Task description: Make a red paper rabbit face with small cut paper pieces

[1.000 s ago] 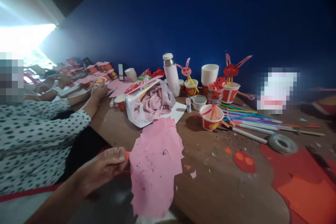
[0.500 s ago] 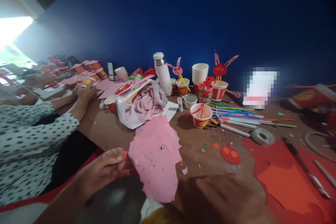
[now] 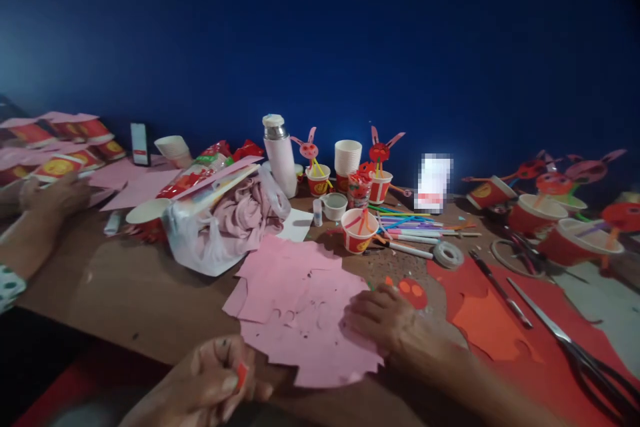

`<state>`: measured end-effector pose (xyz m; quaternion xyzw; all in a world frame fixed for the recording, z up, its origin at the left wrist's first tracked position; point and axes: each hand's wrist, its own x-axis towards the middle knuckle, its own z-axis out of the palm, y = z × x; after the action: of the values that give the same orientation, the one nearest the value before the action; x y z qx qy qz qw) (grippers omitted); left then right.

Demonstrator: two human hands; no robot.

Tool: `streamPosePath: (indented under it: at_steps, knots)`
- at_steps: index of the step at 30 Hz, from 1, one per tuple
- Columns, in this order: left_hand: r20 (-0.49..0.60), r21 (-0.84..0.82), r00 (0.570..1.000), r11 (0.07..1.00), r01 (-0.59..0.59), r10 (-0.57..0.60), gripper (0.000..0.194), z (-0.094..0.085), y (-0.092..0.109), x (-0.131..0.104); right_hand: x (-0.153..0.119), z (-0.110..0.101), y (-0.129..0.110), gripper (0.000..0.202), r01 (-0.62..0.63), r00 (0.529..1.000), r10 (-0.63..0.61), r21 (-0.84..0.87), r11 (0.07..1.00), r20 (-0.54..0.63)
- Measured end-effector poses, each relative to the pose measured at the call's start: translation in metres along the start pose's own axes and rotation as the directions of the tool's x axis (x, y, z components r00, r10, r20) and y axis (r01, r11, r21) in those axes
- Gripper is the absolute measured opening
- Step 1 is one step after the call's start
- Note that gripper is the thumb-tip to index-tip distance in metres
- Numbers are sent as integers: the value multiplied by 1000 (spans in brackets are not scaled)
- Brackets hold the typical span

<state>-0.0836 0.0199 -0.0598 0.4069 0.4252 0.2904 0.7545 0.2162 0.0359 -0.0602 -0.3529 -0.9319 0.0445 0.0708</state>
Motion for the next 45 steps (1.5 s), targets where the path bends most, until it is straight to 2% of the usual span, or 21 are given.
streamPosePath:
  at_steps: [3,5,7,11,12,15,18,21,22,26,28,29,30,31,33,34,36,38,41,45]
  knots:
    - [-34,-4,999,1000,-22,22,32,-3,-5,-4,-17,-2,29,71,-33,999,34,-95,995,15]
    - [-62,22,997,999,-45,46,31,-4,-4,-2,-26,-3,40,63,-30,1000,28,-177,984,-13]
    - [-80,52,994,996,-73,77,30,-3,0,5,-32,-4,40,51,-35,996,16,-232,972,-83]
    - [-52,179,993,979,-95,105,24,13,15,35,-32,2,20,32,2,983,-40,-203,979,-182]
    - [-47,240,993,966,-97,111,22,19,17,44,-32,6,14,27,-2,982,-31,-175,985,-187]
    - [-48,380,995,923,-62,87,19,38,21,71,-31,16,3,31,-56,991,46,-85,995,-123]
    - [-69,444,991,893,-73,116,18,42,21,88,-35,20,1,27,-110,990,106,-39,993,-93]
    - [-108,518,965,842,-150,238,19,30,26,94,-37,20,3,24,-152,984,150,-14,988,-96]
    - [-129,526,961,838,-143,245,19,24,29,95,-37,19,4,24,-165,981,164,-3,986,-99]
    - [-310,467,909,877,-109,278,19,12,37,90,-41,9,16,33,-165,976,173,68,984,-135]
    - [-334,429,901,896,-116,277,19,16,37,86,-46,-2,27,33,-142,964,161,101,985,-212]
    - [-318,415,910,902,-117,264,18,21,37,85,-48,-8,33,29,-162,945,192,129,978,-266]
    - [-290,403,923,907,-120,251,17,27,37,85,-49,-15,38,25,-148,920,194,157,976,-340]
    - [-265,385,934,915,-124,238,16,35,37,86,-49,-22,43,22,-200,875,272,213,956,-400]
    - [-213,334,953,933,-136,216,14,55,38,91,-44,-33,47,16,-325,766,476,380,866,-431]
    - [-191,311,960,940,-137,203,13,66,39,96,-40,-36,47,15,-380,712,582,482,789,-392]
    - [-137,287,976,950,-125,170,12,88,40,107,-29,-38,44,16,-423,640,726,672,607,-253]
    - [-113,249,982,961,-119,151,12,111,42,119,-19,-34,40,17,-405,613,784,812,421,-101]
    - [-56,209,990,971,-118,133,14,137,42,134,-12,-21,40,19,-312,621,783,927,209,32]
    - [-25,182,994,978,-103,110,17,151,34,146,-15,-5,45,29,-161,618,775,986,-36,129]
